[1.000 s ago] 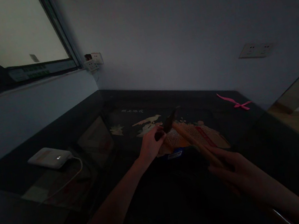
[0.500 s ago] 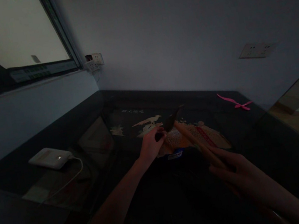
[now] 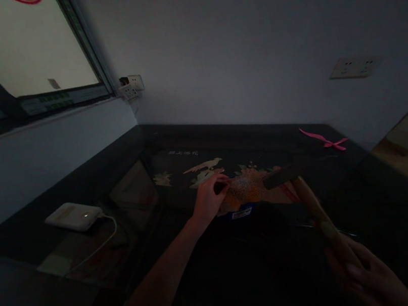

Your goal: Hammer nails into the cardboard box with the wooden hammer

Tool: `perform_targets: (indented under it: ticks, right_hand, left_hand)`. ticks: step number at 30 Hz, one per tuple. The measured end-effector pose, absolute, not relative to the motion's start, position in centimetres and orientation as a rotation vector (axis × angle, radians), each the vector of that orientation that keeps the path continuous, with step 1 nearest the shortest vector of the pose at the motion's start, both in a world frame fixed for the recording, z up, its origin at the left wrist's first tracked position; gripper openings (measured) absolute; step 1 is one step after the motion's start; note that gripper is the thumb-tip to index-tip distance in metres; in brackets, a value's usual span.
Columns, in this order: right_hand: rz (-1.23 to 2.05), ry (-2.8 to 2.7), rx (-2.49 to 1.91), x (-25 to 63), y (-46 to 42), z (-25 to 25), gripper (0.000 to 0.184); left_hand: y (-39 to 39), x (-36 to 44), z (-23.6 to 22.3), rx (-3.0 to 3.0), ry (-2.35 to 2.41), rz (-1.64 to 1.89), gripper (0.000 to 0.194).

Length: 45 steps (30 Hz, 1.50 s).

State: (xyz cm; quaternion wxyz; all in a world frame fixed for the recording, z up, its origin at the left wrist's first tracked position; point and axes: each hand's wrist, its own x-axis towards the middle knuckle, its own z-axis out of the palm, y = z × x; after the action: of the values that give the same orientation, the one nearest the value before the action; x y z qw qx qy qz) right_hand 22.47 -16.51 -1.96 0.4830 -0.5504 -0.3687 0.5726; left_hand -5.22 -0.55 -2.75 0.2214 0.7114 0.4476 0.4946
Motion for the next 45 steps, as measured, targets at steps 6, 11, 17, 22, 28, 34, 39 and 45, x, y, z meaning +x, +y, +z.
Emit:
perform_targets:
  ticks: [6,11,17,22,28,34,39,45]
  right_hand:
    - [1.416,-0.709,-1.121,22.6,-17.8,-4.2,0.076]
    - [1.41,-0.672,-1.118,22.6,-18.3,-5.1,0.074]
    - [1.363,-0.702,-1.188,22.7,-18.8,-5.8,0.066]
    - [1.328,-0.719,-1.297,23.2,-19.1,-5.6,0.06]
    - [1.352,-0.709,-1.158,23.2,-18.9,-4.6,0.063]
    - [1.342,-0.718,-1.069,23.2,-18.1,-4.5,0.058]
    - [1.321,-0.645,-1.08,23.5,-18.1,-4.7,0.05]
    - [1.317,-0.648,-1.127,23.6,-18.3,-4.4,0.048]
  left_hand:
    - [-0.3,-5.2,-3.0,1.942,1.211,1.376,0.02]
    - [-0.5,-5.2,-2.7,1.943,1.211,1.394,0.017]
    - [-0.7,-5.1,-2.6,1.952,1.221,1.404,0.014]
    - [-0.7,-5.3,-2.2,2.045,1.253,1.375,0.018]
    - [-3.8,-4.4,0.6,2.448,1.306,1.519,0.017]
    - [-8.0,-2.6,-1.2,3.048,0.674,0.665,0.016]
    - [-8.5,-3.1,-4.2,2.95,0.963,0.207,0.014]
    - [-8.2,-3.4,-4.2,2.851,1.106,0.065,0.01]
